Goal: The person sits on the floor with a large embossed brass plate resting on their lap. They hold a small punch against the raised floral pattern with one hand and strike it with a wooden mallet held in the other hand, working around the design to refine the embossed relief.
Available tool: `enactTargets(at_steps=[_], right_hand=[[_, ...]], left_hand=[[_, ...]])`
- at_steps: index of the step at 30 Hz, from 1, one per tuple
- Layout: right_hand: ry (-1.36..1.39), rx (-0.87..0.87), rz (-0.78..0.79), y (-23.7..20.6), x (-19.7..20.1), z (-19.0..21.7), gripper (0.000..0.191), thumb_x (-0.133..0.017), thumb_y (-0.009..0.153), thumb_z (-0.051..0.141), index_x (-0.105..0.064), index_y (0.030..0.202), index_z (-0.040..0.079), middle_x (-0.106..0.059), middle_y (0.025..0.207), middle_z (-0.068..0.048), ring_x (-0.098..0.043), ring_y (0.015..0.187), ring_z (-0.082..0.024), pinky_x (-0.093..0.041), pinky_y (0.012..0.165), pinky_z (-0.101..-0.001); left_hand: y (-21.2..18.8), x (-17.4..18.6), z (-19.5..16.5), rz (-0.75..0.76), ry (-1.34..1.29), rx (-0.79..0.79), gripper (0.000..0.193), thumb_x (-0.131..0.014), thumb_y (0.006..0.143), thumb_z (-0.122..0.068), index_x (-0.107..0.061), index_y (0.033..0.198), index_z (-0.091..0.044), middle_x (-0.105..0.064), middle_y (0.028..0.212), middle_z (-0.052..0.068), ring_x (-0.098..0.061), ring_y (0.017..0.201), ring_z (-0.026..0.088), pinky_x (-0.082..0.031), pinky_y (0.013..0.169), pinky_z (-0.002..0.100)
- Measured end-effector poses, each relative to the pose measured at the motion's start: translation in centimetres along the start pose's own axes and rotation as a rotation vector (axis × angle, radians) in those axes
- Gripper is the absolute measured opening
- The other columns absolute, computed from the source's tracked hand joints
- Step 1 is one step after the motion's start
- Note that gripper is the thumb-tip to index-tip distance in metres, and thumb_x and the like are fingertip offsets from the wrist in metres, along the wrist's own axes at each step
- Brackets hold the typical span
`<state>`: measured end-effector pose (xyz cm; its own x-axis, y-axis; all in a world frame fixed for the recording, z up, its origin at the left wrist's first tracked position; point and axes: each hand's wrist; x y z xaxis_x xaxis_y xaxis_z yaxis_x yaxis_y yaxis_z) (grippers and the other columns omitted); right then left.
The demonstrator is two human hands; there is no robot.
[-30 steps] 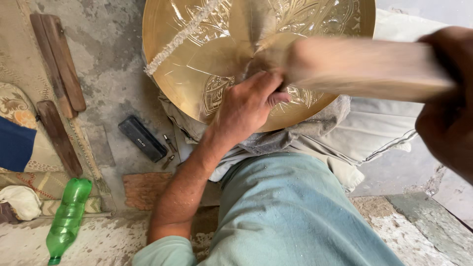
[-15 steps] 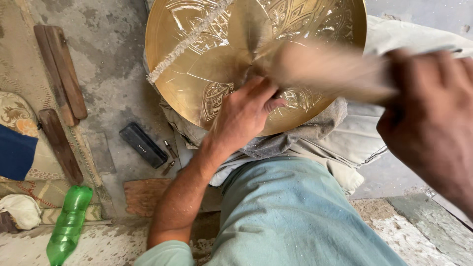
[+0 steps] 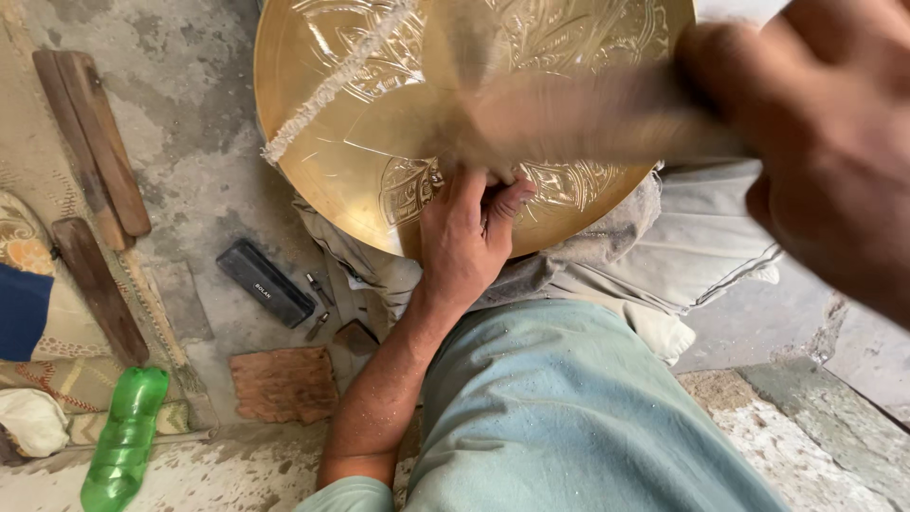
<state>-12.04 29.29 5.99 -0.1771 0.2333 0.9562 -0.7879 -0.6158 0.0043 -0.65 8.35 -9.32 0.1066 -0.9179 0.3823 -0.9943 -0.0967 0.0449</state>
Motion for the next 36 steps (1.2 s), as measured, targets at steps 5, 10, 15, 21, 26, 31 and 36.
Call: enactTargets(at_steps=[5,10,15,21,26,31,36], right_hand=[[0.049,-0.145,0.081,-2.2,-1.4,-2.4,0.058,-0.062,0.078,-0.02,-0.059,0.133,-0.003,-0.067,0.105,-0.024,-0.069,0.088,-0.037,-0.057,0.071,-0.0449],[0.059,-0.268,0.03,-9.1,-3.7,-3.8,0.051,-0.061,0.085,-0.012,-0.055,0.134,-0.001,-0.065,0.107,-0.022,-0.066,0.087,-0.034,-0.056,0.072,-0.0417],[0.634,-0.767,-0.265,-14.4,-9.0,-3.1,0.042,-0.063,0.089,-0.001,-0.053,0.129,0.007,-0.062,0.105,-0.007,-0.061,0.092,-0.019,-0.055,0.074,-0.0314],[0.22,-0.524,-0.283,-17.7,-13.0,-2.8,0.04,-0.069,0.097,0.003,-0.054,0.134,0.004,-0.064,0.104,-0.016,-0.063,0.092,-0.024,-0.052,0.079,-0.0401],[-0.188,-0.507,-0.149,-17.9,-12.6,-4.0,0.044,-0.071,0.097,-0.006,-0.055,0.138,0.001,-0.064,0.099,-0.016,-0.061,0.085,-0.027,-0.049,0.077,-0.0434],[0.158,-0.542,-0.298,-17.0,-11.2,-3.2,0.053,-0.072,0.086,-0.002,-0.055,0.136,0.004,-0.068,0.108,-0.014,-0.063,0.092,-0.026,-0.049,0.077,-0.0399],[0.378,-0.62,-0.372,-13.7,-9.2,-2.3,0.042,-0.075,0.09,0.003,-0.056,0.127,0.005,-0.071,0.103,-0.01,-0.071,0.09,-0.024,-0.056,0.078,-0.0361]], left_hand=[[1.2,0.4,0.2,0.128,0.022,-0.094,0.028,-0.072,0.102,-0.02,-0.059,0.121,-0.004,-0.071,0.098,0.008,-0.074,0.09,0.023,-0.059,0.076,0.037],[4.7,0.7,-0.1,0.452,0.027,-0.34,0.031,-0.067,0.103,-0.012,-0.061,0.133,-0.011,-0.075,0.11,0.009,-0.078,0.091,0.02,-0.066,0.078,0.032],[7.7,1.0,-1.1,0.763,0.058,-0.381,0.037,-0.062,0.095,-0.001,-0.064,0.13,-0.014,-0.076,0.1,0.007,-0.078,0.088,0.025,-0.063,0.075,0.038],[9.8,0.2,-3.1,1.002,0.15,-0.431,0.033,-0.061,0.091,0.001,-0.062,0.12,-0.015,-0.076,0.091,0.005,-0.077,0.085,0.029,-0.061,0.071,0.043],[10.6,-0.3,-4.6,1.039,0.221,-0.385,0.037,-0.064,0.092,-0.004,-0.059,0.126,-0.018,-0.069,0.091,0.01,-0.074,0.076,0.034,-0.061,0.062,0.044],[10.0,0.1,-4.2,1.045,0.206,-0.375,0.043,-0.063,0.09,0.0,-0.061,0.127,-0.021,-0.069,0.089,0.009,-0.075,0.076,0.032,-0.061,0.063,0.043],[8.6,0.4,-2.8,0.826,0.126,-0.414,0.031,-0.066,0.095,-0.005,-0.062,0.125,-0.013,-0.072,0.095,0.007,-0.077,0.083,0.023,-0.063,0.071,0.035]])
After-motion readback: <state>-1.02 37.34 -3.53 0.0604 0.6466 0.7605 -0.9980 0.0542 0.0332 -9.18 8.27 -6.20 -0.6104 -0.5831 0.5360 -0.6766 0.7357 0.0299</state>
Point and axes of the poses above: each hand's wrist, its own y-axis towards the middle knuckle, its own x-axis out of the back of the hand, z = x × y
